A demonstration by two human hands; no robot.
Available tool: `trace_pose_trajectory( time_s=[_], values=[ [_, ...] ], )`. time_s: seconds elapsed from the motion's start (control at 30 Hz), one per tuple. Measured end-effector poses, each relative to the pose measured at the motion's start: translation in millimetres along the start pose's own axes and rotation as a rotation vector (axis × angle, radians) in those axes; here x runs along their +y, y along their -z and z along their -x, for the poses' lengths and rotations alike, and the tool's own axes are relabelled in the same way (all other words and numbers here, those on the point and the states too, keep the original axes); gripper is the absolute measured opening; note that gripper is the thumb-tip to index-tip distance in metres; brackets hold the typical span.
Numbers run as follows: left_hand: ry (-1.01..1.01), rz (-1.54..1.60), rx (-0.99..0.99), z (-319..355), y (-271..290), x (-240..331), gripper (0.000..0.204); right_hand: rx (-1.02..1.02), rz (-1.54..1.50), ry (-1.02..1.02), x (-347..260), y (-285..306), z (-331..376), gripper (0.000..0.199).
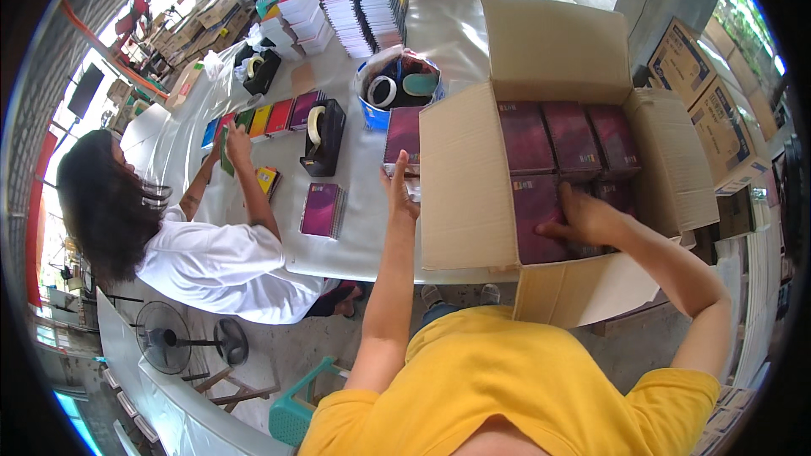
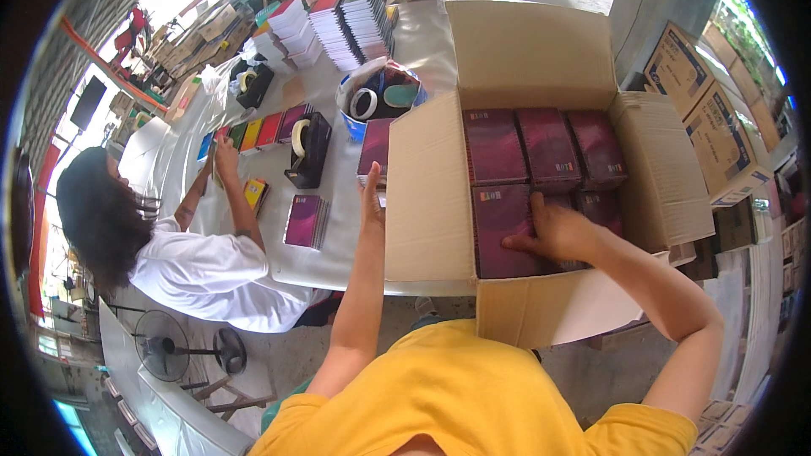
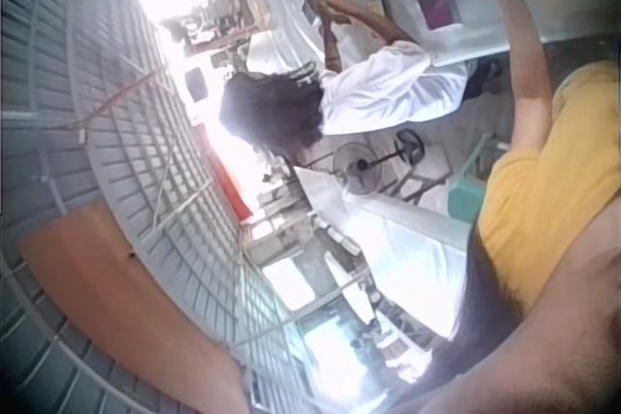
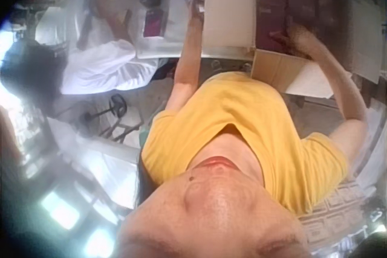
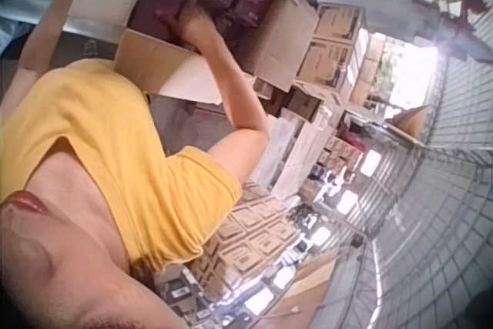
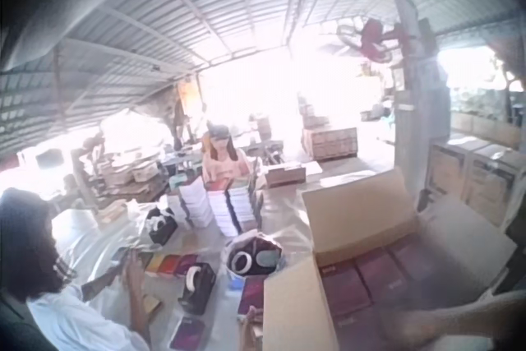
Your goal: The person places stacks of notebooks into a cardboard box, writes on the box with a pen, and records the activity in a notebook by hand.
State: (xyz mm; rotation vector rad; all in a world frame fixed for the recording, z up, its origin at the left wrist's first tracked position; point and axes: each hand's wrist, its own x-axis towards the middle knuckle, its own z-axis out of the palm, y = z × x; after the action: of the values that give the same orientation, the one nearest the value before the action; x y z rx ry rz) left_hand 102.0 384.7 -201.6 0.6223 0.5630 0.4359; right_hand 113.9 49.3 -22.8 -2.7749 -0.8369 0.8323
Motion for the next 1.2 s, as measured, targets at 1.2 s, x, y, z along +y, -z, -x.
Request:
trace_pose_trajectory(
  time_s=[1.2],
  values=[
    [0.085,0.293,-0.760,189.4,-57.2,140.5,0.076,0.370,-1.308,0.721,-91.4,48.4,28.2,0.102]
  ],
)
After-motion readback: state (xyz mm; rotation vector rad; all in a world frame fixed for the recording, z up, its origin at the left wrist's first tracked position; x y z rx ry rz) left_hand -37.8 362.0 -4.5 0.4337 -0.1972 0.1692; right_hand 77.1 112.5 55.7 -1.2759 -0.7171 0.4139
